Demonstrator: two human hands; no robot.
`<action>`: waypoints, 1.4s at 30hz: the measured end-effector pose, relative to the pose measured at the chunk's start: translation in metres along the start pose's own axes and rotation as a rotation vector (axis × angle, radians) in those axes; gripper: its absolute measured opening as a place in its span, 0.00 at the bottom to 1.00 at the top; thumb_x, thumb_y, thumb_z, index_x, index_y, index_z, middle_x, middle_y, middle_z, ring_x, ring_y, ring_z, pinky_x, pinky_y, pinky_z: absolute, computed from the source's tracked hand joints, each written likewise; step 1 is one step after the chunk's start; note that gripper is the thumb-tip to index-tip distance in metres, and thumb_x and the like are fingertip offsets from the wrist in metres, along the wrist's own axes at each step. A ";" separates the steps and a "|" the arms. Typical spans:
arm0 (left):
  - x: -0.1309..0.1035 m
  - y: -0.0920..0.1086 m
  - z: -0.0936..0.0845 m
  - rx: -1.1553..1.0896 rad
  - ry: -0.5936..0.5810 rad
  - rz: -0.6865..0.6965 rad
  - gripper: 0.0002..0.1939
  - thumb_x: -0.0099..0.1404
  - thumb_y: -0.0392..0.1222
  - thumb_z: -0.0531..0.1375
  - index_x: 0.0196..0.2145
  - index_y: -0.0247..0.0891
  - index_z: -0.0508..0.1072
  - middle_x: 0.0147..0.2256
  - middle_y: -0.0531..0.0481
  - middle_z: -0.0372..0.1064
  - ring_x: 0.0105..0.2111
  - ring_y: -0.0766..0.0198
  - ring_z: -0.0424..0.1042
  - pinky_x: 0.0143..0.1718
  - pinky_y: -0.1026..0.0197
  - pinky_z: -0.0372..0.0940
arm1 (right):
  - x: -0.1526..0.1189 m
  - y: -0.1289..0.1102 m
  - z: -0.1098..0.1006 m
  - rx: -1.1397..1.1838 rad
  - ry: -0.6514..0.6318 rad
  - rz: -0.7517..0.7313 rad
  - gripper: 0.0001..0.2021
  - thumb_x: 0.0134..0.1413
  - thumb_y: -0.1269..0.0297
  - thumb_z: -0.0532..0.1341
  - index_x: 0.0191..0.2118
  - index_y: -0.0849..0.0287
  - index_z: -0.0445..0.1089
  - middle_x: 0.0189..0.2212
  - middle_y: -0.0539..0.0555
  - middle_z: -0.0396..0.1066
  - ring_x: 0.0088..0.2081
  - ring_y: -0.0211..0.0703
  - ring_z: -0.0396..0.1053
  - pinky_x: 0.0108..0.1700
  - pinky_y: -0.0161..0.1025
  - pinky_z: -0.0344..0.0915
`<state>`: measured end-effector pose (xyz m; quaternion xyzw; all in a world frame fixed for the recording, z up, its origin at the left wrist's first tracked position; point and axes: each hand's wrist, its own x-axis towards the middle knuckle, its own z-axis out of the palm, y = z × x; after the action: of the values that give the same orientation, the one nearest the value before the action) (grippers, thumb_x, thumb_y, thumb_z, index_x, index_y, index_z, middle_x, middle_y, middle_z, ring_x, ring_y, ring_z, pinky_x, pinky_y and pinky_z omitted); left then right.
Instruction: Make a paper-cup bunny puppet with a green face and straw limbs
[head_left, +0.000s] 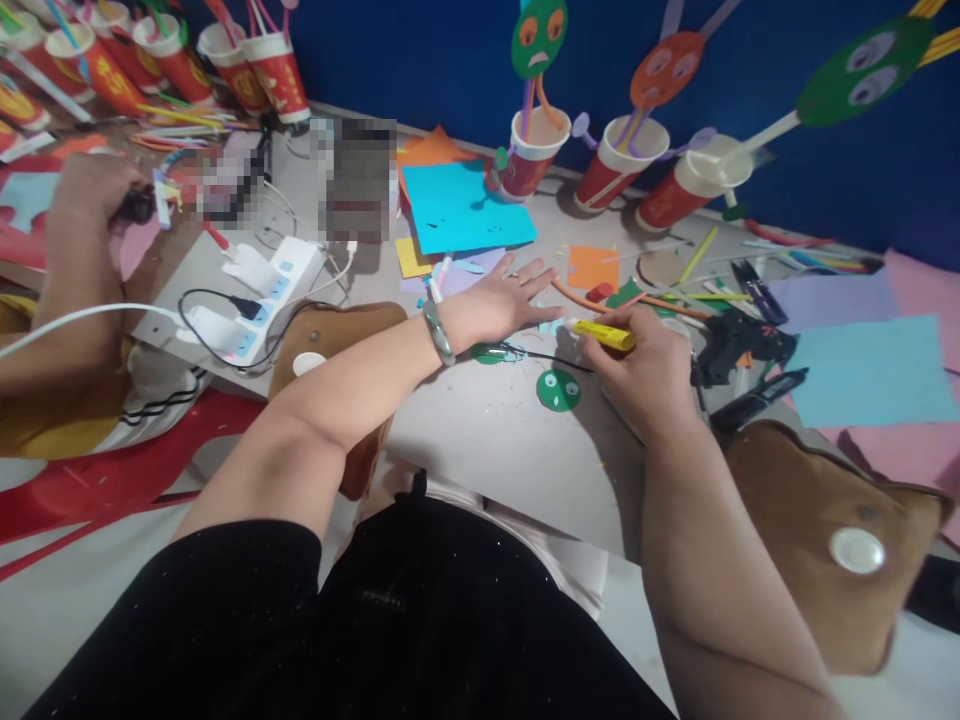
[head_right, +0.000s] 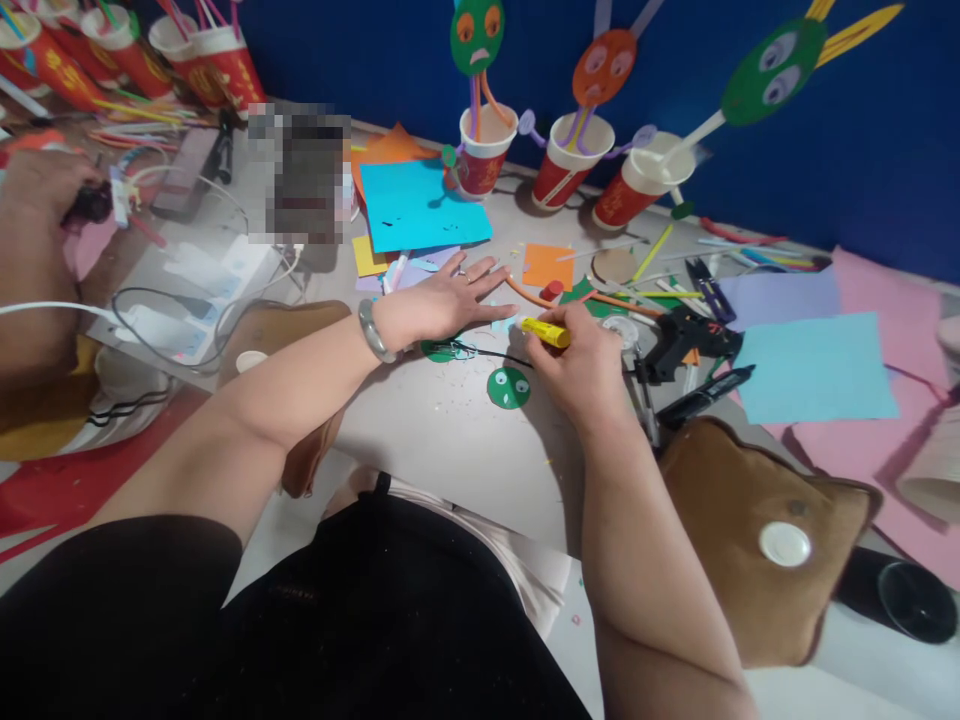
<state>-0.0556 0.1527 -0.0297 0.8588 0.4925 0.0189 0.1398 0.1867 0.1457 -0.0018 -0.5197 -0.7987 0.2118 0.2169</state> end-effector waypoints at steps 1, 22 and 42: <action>-0.001 0.000 0.000 0.002 -0.010 -0.008 0.35 0.75 0.31 0.48 0.73 0.54 0.71 0.81 0.46 0.51 0.83 0.36 0.46 0.79 0.22 0.40 | 0.000 -0.001 0.001 0.026 0.005 0.010 0.11 0.57 0.53 0.64 0.42 0.53 0.70 0.38 0.61 0.82 0.34 0.52 0.76 0.43 0.48 0.71; -0.004 0.011 -0.001 0.016 -0.029 -0.068 0.39 0.74 0.29 0.49 0.76 0.57 0.67 0.81 0.46 0.52 0.83 0.34 0.45 0.78 0.20 0.41 | 0.013 0.004 0.018 -0.127 -0.077 -0.065 0.12 0.62 0.53 0.62 0.47 0.52 0.72 0.38 0.60 0.80 0.41 0.61 0.80 0.48 0.55 0.73; -0.001 0.007 0.018 -0.035 0.130 -0.025 0.29 0.75 0.46 0.59 0.72 0.48 0.72 0.76 0.39 0.61 0.79 0.30 0.51 0.76 0.18 0.41 | 0.011 -0.005 0.015 -0.031 0.073 0.012 0.12 0.54 0.51 0.60 0.39 0.50 0.62 0.40 0.66 0.82 0.38 0.56 0.78 0.48 0.52 0.74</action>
<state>-0.0471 0.1442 -0.0454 0.8471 0.5106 0.0815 0.1229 0.1705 0.1523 -0.0096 -0.5350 -0.7905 0.1815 0.2365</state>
